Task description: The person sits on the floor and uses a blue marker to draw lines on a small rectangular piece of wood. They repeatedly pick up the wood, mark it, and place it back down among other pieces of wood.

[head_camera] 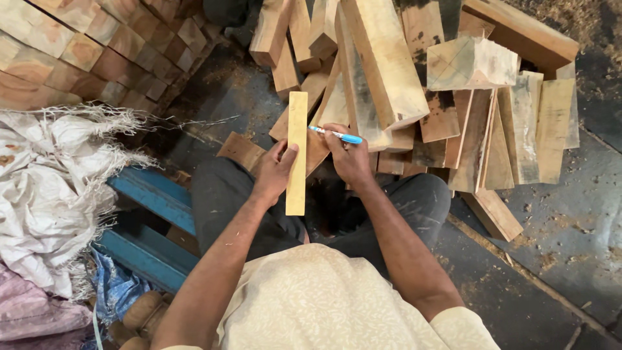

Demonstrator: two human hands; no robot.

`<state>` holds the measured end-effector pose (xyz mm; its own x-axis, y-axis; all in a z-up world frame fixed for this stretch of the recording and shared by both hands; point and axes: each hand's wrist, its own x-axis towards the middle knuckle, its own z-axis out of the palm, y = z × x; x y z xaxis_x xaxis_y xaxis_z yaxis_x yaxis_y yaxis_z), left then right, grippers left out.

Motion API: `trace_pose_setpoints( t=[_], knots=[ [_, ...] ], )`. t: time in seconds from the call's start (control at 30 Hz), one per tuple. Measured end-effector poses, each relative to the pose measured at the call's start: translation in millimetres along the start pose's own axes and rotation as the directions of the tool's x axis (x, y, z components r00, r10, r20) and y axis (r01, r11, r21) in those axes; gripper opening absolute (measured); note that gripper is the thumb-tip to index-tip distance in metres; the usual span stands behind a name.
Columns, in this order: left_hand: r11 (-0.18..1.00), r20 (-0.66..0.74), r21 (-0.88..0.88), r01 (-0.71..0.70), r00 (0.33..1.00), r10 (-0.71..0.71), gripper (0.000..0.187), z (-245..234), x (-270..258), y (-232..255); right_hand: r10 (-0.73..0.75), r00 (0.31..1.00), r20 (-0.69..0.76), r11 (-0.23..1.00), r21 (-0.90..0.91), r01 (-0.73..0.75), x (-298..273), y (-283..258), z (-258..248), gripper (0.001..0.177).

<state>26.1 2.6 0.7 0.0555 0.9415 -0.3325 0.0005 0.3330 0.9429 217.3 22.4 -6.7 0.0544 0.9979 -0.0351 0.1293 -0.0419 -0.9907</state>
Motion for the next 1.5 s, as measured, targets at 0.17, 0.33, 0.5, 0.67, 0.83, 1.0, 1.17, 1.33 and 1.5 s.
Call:
trace_pose_setpoints(
  t=[0.17, 0.33, 0.5, 0.67, 0.83, 1.0, 1.17, 1.33, 1.5],
  knots=[
    [0.999, -0.004, 0.030, -0.017, 1.000, 0.017, 0.038, 0.9, -0.8, 2.7, -0.045, 0.999, 0.014, 0.999, 0.016, 0.045, -5.9, -7.1, 0.5, 0.027],
    [1.000, 0.009, -0.004, -0.024, 1.000, 0.024, 0.040, 3.4, -1.7, 2.0, -0.052, 0.999, 0.013, 0.993, -0.109, 0.053, -7.8, -11.0, -2.7, 0.026],
    [0.999, -0.017, 0.022, -0.045, 0.999, 0.046, 0.040, 5.8, -1.6, 0.6, -0.052, 0.999, 0.014, 0.991, -0.119, 0.053, -8.5, -17.0, -3.0, 0.026],
    [0.999, -0.047, 0.044, -0.018, 0.999, 0.020, 0.039, 8.1, -2.0, 1.1, -0.068, 0.998, -0.006, 0.993, -0.093, 0.067, -9.3, -16.6, -0.1, 0.025],
    [0.997, -0.055, 0.067, -0.046, 0.997, 0.050, 0.039, 7.9, -2.6, 0.2, -0.085, 0.996, -0.006, 0.987, -0.139, 0.084, -12.3, -22.1, 0.7, 0.024],
    [0.993, -0.069, 0.090, -0.080, 0.994, 0.087, 0.038, 7.1, -0.5, 3.6, -0.192, 0.975, 0.114, 0.928, -0.301, 0.218, -39.0, -44.0, -5.7, 0.018],
    [0.992, -0.054, 0.117, -0.037, 0.998, 0.043, 0.035, 4.5, -1.7, 5.7, -0.112, 0.937, 0.331, 0.884, -0.397, 0.246, -72.5, -73.2, -25.0, 0.018],
    [0.990, -0.066, 0.123, -0.071, 0.995, 0.079, 0.036, 4.4, -2.0, 0.4, 0.083, 0.955, 0.285, 0.925, -0.380, 0.033, -38.6, -57.4, -16.4, 0.019],
    [0.992, -0.074, 0.119, -0.039, 0.996, 0.048, 0.040, 4.7, 0.5, -0.2, 0.088, 0.993, 0.082, 0.950, -0.306, -0.059, 35.8, -36.2, 3.3, 0.033]
  ],
)
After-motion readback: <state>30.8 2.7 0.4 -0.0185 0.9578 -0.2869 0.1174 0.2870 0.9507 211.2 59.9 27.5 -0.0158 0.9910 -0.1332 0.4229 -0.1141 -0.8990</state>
